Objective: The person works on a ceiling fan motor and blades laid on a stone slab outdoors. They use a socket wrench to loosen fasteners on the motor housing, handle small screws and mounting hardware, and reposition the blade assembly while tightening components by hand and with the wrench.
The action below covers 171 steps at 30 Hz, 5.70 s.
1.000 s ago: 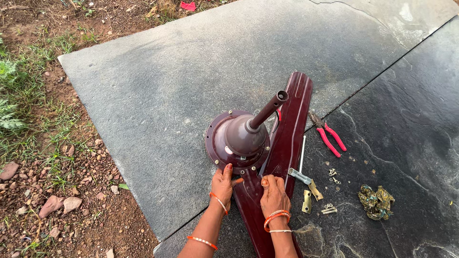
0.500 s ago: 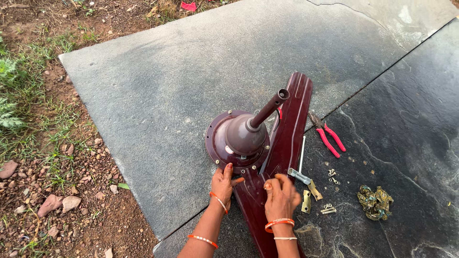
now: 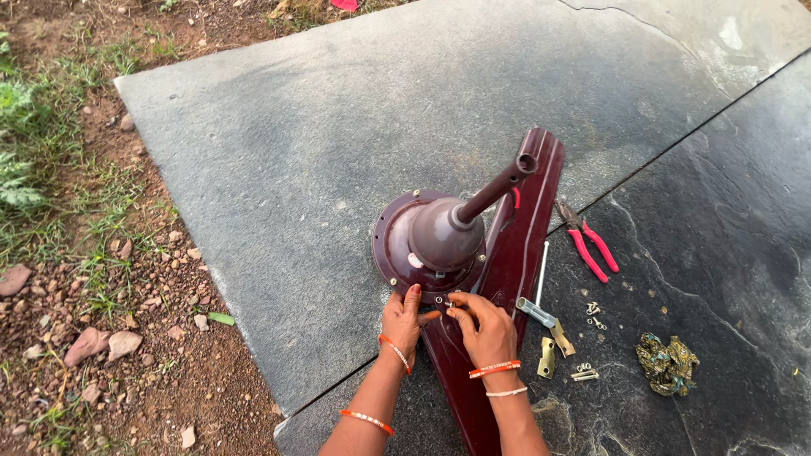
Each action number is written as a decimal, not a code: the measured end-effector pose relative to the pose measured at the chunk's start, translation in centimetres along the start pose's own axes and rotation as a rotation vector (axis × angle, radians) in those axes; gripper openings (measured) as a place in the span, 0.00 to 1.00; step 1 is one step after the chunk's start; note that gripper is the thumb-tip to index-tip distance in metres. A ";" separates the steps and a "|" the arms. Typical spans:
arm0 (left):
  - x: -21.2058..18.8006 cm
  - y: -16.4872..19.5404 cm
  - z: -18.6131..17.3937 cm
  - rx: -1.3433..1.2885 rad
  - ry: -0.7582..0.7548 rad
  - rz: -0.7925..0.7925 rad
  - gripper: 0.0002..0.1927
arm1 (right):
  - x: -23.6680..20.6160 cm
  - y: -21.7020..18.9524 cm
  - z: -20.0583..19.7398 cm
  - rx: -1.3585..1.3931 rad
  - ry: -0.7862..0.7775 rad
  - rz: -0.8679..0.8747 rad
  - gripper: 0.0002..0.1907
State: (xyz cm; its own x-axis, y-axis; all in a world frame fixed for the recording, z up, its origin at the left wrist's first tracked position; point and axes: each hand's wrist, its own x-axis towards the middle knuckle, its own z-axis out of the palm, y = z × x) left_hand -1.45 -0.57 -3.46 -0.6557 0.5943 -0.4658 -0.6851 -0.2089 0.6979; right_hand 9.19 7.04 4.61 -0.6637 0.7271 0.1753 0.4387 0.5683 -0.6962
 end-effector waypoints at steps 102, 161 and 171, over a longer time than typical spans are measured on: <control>-0.5 0.2 0.4 0.086 0.018 -0.013 0.23 | 2.3 -1.0 -0.9 -0.291 -0.143 -0.267 0.10; -0.2 -0.4 0.2 0.057 0.005 -0.031 0.22 | 1.9 -1.4 -0.5 -0.183 -0.154 0.004 0.12; -0.4 -0.2 0.2 0.068 0.010 -0.038 0.23 | 1.9 -1.7 -0.7 -0.166 -0.139 0.008 0.10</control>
State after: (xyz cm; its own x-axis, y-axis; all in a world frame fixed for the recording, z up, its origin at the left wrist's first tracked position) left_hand -1.01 -0.61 -3.34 -0.6330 0.5927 -0.4979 -0.6867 -0.1330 0.7147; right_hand 7.60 7.75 6.64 -0.7321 0.6781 0.0650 0.5302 0.6271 -0.5707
